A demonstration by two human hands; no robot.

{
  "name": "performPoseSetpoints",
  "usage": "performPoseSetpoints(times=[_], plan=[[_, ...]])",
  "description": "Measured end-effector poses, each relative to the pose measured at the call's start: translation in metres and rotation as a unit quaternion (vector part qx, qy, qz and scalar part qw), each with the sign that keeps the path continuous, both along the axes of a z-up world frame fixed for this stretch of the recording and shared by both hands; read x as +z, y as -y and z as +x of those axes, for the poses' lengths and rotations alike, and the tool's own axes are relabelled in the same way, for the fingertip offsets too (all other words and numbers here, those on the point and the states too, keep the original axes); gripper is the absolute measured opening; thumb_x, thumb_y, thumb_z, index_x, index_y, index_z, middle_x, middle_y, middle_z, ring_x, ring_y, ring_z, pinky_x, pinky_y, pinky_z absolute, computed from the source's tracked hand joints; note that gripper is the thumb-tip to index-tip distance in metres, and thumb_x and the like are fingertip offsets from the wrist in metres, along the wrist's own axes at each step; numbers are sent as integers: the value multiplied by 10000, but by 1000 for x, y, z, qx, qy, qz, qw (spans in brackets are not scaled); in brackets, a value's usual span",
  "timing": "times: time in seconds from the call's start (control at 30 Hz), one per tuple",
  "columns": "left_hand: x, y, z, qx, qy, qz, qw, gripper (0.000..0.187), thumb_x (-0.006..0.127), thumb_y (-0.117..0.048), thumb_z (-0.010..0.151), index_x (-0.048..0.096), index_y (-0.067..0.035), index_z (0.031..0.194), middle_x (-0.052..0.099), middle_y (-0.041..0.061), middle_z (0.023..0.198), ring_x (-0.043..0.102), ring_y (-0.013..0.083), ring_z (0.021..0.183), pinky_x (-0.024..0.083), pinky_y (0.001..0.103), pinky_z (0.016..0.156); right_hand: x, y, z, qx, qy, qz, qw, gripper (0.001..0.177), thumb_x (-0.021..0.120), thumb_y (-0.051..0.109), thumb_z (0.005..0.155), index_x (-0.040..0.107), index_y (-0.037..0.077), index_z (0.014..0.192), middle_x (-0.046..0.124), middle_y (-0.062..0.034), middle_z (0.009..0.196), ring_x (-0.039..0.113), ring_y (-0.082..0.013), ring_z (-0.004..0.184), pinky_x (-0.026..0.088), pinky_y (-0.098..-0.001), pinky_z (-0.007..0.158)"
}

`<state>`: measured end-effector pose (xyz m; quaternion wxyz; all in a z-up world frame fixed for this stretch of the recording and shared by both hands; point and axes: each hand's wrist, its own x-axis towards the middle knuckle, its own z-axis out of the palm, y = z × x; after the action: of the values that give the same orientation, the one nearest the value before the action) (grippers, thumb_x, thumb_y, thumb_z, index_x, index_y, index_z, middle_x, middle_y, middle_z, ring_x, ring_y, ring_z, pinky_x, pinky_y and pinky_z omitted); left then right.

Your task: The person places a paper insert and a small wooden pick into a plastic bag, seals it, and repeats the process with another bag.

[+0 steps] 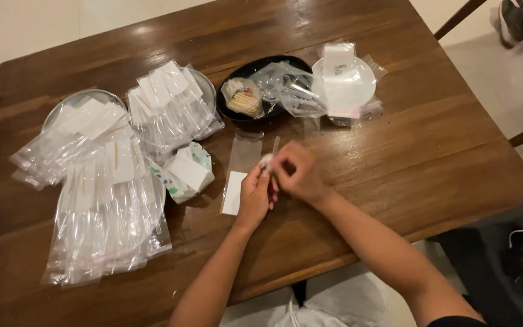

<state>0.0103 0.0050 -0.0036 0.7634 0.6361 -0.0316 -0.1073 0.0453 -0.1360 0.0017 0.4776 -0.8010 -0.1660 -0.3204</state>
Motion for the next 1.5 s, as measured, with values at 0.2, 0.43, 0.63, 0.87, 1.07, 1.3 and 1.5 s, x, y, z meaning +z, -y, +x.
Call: performPoseSetpoints(times=[0.2, 0.43, 0.63, 0.87, 1.07, 1.3, 1.5], plan=[[4, 0, -2, 0, 8, -21, 1000, 341, 363, -107, 1072, 558, 31, 1315, 576, 116, 652, 570, 155, 474, 455, 216, 304, -15, 15, 29, -11, 8, 42, 999, 91, 782, 69, 877, 699, 80, 839, 656, -66, 782, 671, -256, 682, 546, -325, 618], [8, 1, -2, 17, 16, -23, 999, 333, 357, -114, 1076, 571, 22, 1293, 574, 116, 636, 559, 155, 460, 448, 216, 297, 12, 31, 17, -42, 21, 137, 989, 97, 766, 54, 935, 725, 21, 1017, 643, -80, 855, 629, -184, 734, 534, -286, 663], [8, 1, -1, 18, 14, -9, 1000, 332, 350, -121, 1078, 548, 25, 1301, 575, 113, 641, 562, 154, 464, 452, 216, 297, 4, 10, 8, 0, 30, 3, 1000, 93, 805, 96, 873, 784, 88, 963, 670, -62, 835, 663, -243, 694, 552, -324, 661], [1, 1, 0, 26, 18, 4, 999, 348, 355, -151, 1083, 514, 28, 1335, 565, 120, 639, 556, 166, 458, 445, 217, 292, -17, 2, 3, 30, -10, 21, 999, 91, 827, 117, 835, 796, 95, 918, 677, -66, 822, 677, -243, 687, 555, -310, 642], [7, 2, -2, 12, 27, 39, 999, 344, 355, -144, 1084, 535, 32, 1320, 585, 125, 641, 572, 170, 460, 457, 228, 290, -24, 12, 15, 18, -28, 23, 999, 56, 783, 71, 836, 747, 56, 876, 656, -117, 806, 670, -307, 692, 547, -374, 642], [6, 0, -3, 8, 18, 31, 999, 343, 353, -126, 1080, 538, 26, 1327, 582, 136, 644, 576, 176, 465, 464, 231, 295, -33, 12, 19, 8, -31, 33, 999, 77, 797, 107, 829, 761, 84, 892, 667, -86, 812, 674, -267, 700, 544, -350, 646], [11, 0, -2, 17, 6, 23, 1000, 362, 348, -123, 1078, 513, 49, 1350, 572, 133, 640, 574, 184, 464, 468, 241, 299, -26, 5, 11, 35, -62, 44, 996, 98, 823, 138, 804, 762, 96, 867, 681, -60, 797, 681, -240, 695, 547, -332, 644]])
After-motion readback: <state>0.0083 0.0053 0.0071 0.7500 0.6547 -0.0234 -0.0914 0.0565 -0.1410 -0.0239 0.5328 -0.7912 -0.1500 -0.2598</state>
